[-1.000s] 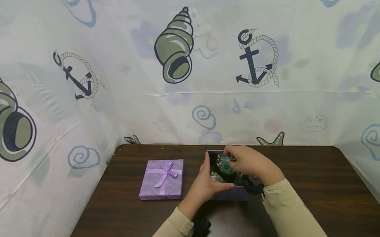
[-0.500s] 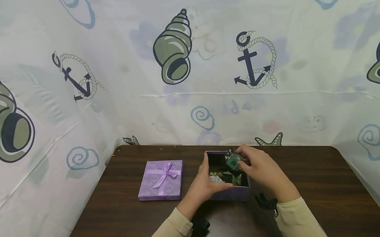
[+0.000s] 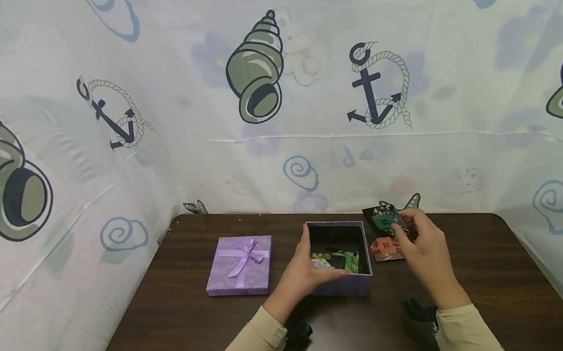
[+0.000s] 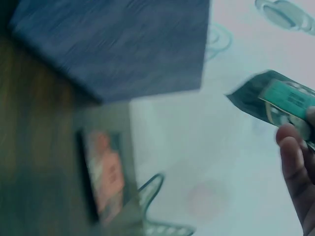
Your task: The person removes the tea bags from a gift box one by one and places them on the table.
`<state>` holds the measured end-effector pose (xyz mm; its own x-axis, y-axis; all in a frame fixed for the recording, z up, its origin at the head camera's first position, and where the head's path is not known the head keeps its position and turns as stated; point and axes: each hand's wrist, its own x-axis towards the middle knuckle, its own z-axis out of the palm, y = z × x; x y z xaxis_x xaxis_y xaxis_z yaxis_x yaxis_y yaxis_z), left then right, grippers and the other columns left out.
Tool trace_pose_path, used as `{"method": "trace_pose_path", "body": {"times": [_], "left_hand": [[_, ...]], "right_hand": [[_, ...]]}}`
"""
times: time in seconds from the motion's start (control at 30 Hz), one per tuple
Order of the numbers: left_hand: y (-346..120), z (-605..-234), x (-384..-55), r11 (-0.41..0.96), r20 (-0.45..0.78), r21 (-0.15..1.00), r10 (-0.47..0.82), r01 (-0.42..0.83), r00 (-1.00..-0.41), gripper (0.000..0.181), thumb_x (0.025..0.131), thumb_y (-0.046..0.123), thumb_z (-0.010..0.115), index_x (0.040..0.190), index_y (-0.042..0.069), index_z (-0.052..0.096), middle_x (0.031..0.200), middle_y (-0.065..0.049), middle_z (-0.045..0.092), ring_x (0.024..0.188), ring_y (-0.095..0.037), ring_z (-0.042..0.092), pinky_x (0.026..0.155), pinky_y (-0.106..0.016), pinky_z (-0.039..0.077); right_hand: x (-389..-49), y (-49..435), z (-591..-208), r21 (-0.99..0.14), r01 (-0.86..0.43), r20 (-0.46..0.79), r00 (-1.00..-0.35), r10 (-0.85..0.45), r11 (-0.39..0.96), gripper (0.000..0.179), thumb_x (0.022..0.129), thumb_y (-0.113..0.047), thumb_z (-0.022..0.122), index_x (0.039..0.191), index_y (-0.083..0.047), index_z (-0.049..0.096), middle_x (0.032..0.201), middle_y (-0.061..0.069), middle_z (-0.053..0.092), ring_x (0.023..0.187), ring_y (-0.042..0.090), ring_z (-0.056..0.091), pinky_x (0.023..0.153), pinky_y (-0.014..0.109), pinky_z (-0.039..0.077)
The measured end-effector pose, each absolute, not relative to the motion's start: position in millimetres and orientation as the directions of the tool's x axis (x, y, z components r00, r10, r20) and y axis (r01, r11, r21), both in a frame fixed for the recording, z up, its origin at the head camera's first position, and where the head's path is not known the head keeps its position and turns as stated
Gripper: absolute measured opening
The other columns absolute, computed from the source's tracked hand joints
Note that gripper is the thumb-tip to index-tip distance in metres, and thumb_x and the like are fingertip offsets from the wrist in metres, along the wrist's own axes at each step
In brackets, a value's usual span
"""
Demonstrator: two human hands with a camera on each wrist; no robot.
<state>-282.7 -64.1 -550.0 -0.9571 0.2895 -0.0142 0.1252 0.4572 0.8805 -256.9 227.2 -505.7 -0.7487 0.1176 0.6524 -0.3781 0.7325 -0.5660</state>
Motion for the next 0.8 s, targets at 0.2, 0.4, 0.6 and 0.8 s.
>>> {"method": "trace_pose_path", "body": {"times": [0.2, 0.4, 0.6, 0.8], "left_hand": [[-63.2, -550.3, -282.1, 0.463, -0.01, 0.877, 0.29, 0.132, -0.957, 0.153, 0.071, 0.064, 0.098, 0.177, 0.029, -0.007, 0.184, -0.014, 0.013, 0.167, -0.042, 0.026, 0.128, -0.065, 0.035], [-64.9, -547.2, -280.1, 0.494, -0.04, 0.862, 0.286, 0.111, -0.957, 0.153, 0.071, 0.066, 0.097, 0.177, 0.031, -0.008, 0.184, -0.014, 0.007, 0.166, -0.042, 0.026, 0.127, -0.064, 0.037], [-66.6, -544.6, -280.1, 0.504, -0.062, 0.859, 0.285, 0.094, -0.956, 0.152, 0.071, 0.066, 0.097, 0.176, 0.035, -0.009, 0.184, -0.016, 0.004, 0.16, -0.048, 0.038, 0.114, -0.064, 0.05], [-67.8, -543.7, -279.5, 0.492, -0.065, 0.866, 0.301, 0.096, -0.951, 0.153, 0.071, 0.064, 0.098, 0.174, 0.039, -0.012, 0.184, -0.017, 0.004, 0.163, -0.048, 0.031, 0.121, -0.066, 0.043]], "right_hand": [[-258.8, 261.4, -535.6, -0.676, -0.291, 0.601, -0.749, 0.278, 0.677, 0.024, 0.104, -0.012, 0.076, 0.125, -0.003, 0.069, 0.098, 0.01, 0.074, 0.074, -0.008, 0.059, 0.063, 0.011, 0.044], [-257.7, 288.9, -554.1, -0.852, -0.245, 0.456, -0.78, 0.427, 0.462, 0.028, 0.106, -0.012, 0.072, 0.13, 0.0, 0.064, 0.097, 0.007, 0.069, 0.071, -0.003, 0.068, 0.063, 0.013, 0.055], [-261.8, 310.4, -575.1, -0.969, -0.201, 0.248, -0.8, 0.547, 0.144, 0.031, 0.105, -0.008, 0.073, 0.132, -0.003, 0.058, 0.093, -0.002, 0.063, 0.068, 0.004, 0.07, 0.061, 0.017, 0.058], [-259.5, 324.1, -587.3, -0.982, -0.179, 0.107, -0.79, 0.604, -0.061, 0.031, 0.103, -0.007, 0.074, 0.13, -0.008, 0.058, 0.088, -0.002, 0.066, 0.065, 0.006, 0.071, 0.058, 0.019, 0.056]]}}
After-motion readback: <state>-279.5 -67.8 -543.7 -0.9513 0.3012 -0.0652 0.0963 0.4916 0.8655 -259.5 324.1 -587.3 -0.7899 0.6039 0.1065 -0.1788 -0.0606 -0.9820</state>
